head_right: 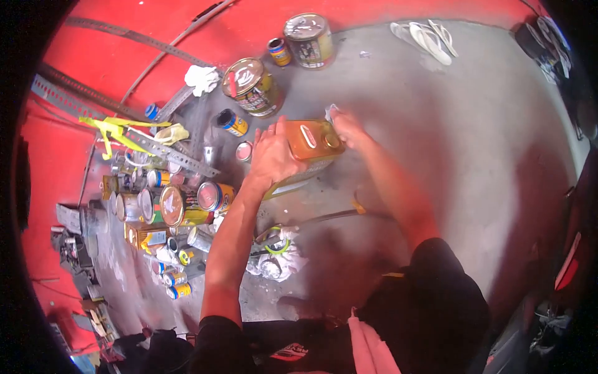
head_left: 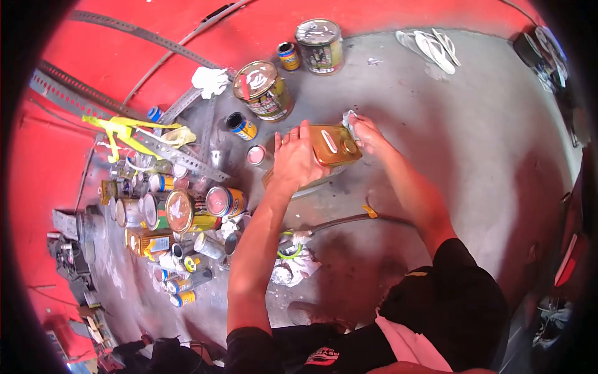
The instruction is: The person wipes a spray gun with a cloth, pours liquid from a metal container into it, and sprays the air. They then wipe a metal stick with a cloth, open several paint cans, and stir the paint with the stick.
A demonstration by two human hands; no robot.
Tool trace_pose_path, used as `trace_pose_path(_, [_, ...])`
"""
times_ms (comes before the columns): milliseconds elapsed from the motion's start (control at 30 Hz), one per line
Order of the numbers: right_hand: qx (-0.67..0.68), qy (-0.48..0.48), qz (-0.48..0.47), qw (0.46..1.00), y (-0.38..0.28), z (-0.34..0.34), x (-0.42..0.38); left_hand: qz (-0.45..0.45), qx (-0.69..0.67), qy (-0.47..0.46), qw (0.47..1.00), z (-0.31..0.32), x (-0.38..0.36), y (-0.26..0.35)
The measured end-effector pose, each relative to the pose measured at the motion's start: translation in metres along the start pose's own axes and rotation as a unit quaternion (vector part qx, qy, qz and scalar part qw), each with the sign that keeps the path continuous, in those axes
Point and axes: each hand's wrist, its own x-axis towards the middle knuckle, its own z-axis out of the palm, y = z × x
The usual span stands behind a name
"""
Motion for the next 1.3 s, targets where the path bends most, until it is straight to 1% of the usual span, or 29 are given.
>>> trace_pose_path(33, [-0.001, 0.008, 0.002, 1.000, 0.007, -0.005, 0.002, 0.013, 0.013, -0.004, 1.000, 0.003, 0.004, 0.006])
trace_pose_path(100, [0.094, 0.046, 0.012, 0.994, 0.017, -0.011, 0.006, 0.027, 0.022, -0.009, 0.999, 0.006, 0.011, 0.013])
trace_pose_path(200, [0.132, 0.084, -0.002, 0.988, 0.019, -0.010, 0.000, 0.023, 0.031, -0.026, 0.999, 0.008, 0.017, 0.015])
trace_pose_path(333, [0.081, 0.068, -0.012, 0.994, 0.036, -0.013, 0.027, 0.024, 0.042, -0.034, 0.998, 0.007, 0.020, 0.015])
trace_pose_path(400, [-0.085, 0.028, -0.072, 0.993, 0.036, -0.006, 0.025, 0.020, 0.038, -0.032, 0.999, 0.008, 0.017, 0.012])
trace_pose_path(433, [-0.089, 0.021, -0.070, 0.993, 0.033, -0.003, 0.027, 0.035, 0.037, -0.014, 0.999, 0.008, 0.012, 0.009])
trace_pose_path(467, [-0.154, 0.018, -0.088, 0.984, 0.034, -0.001, 0.034, 0.048, 0.037, 0.002, 0.998, 0.010, 0.006, 0.005])
trace_pose_path(500, [-0.217, 0.009, -0.104, 0.971, 0.044, 0.000, 0.044, 0.033, 0.036, -0.002, 0.999, 0.011, 0.000, 0.003])
trace_pose_path(533, [-0.210, -0.001, -0.153, 0.966, 0.060, -0.002, 0.053, 0.045, 0.024, 0.004, 0.999, 0.010, -0.002, -0.001])
trace_pose_path(567, [-0.246, 0.045, -0.177, 0.952, 0.034, 0.019, 0.023, 0.046, 0.016, 0.014, 0.999, 0.006, -0.007, -0.010])
trace_pose_path(600, [-0.335, -0.013, -0.133, 0.933, 0.015, 0.023, 0.017, 0.052, -0.005, 0.028, 0.998, 0.001, -0.013, -0.020])
trace_pose_path(633, [-0.470, -0.070, -0.101, 0.874, -0.003, 0.027, 0.009, 0.051, -0.025, 0.040, 0.998, -0.002, -0.021, -0.029])
trace_pose_path(667, [-0.486, -0.053, -0.189, 0.852, 0.012, 0.017, 0.018, 0.035, -0.030, 0.019, 0.999, -0.004, -0.028, -0.040])
trace_pose_path(700, [-0.429, -0.100, -0.258, 0.860, 0.010, 0.017, 0.016, 0.039, -0.063, 0.040, 0.996, -0.002, -0.038, -0.057])
trace_pose_path(733, [-0.367, -0.107, -0.244, 0.891, 0.015, 0.011, 0.026, 0.038, -0.098, 0.073, 0.992, 0.005, -0.047, -0.072])
trace_pose_path(767, [-0.357, -0.145, -0.271, 0.882, 0.010, 0.023, 0.022, 0.049, -0.130, 0.109, 0.984, 0.009, -0.054, -0.088])
trace_pose_path(800, [-0.350, -0.173, -0.297, 0.872, 0.001, 0.034, 0.016, 0.028, -0.123, 0.116, 0.985, 0.007, -0.065, -0.097])
trace_pose_path(833, [-0.351, -0.187, -0.299, 0.868, -0.004, 0.042, 0.015, 0.028, -0.130, 0.120, 0.984, 0.004, -0.073, -0.098])
trace_pose_path(867, [-0.367, -0.203, -0.246, 0.874, -0.016, 0.051, 0.010, 0.036, -0.138, 0.129, 0.981, 0.000, -0.081, -0.099])
trace_pose_path(900, [-0.385, -0.213, -0.191, 0.877, -0.028, 0.059, 0.008, 0.019, -0.115, 0.132, 0.984, -0.005, -0.086, -0.101])
trace_pose_path(933, [-0.394, -0.212, -0.197, 0.872, -0.037, 0.068, 0.007, 0.021, -0.119, 0.144, 0.982, -0.003, -0.090, -0.108])
trace_pose_path(1000, [-0.489, -0.195, -0.258, 0.810, -0.047, 0.090, -0.007, 0.021, -0.114, 0.181, 0.977, 0.012, -0.095, -0.122])
trace_pose_path(1033, [-0.497, -0.189, -0.253, 0.808, -0.048, 0.098, -0.007, -0.001, -0.092, 0.167, 0.982, 0.016, -0.101, -0.130])
trace_pose_path(1067, [-0.491, -0.206, -0.263, 0.805, -0.048, 0.108, -0.003, 0.005, -0.102, 0.165, 0.981, 0.013, -0.108, -0.139])
trace_pose_path(1133, [-0.490, -0.220, -0.265, 0.801, -0.043, 0.122, -0.008, -0.006, -0.015, 0.170, 0.985, 0.003, -0.123, -0.156])
trace_pose_path(1200, [-0.502, -0.206, -0.190, 0.818, -0.051, 0.143, -0.016, -0.009, -0.019, 0.166, 0.986, 0.008, -0.126, -0.174])
trace_pose_path(1233, [-0.460, -0.208, -0.170, 0.846, -0.045, 0.147, -0.013, -0.009, -0.023, 0.165, 0.986, 0.014, -0.130, -0.183])
trace_pose_path(1267, [-0.462, -0.209, -0.170, 0.845, -0.039, 0.149, -0.011, -0.009, -0.022, 0.165, 0.986, 0.016, -0.134, -0.191])
trace_pose_path(1300, [-0.490, -0.180, -0.230, 0.822, -0.034, 0.151, -0.006, -0.023, -0.047, 0.181, 0.982, 0.016, -0.141, -0.193])
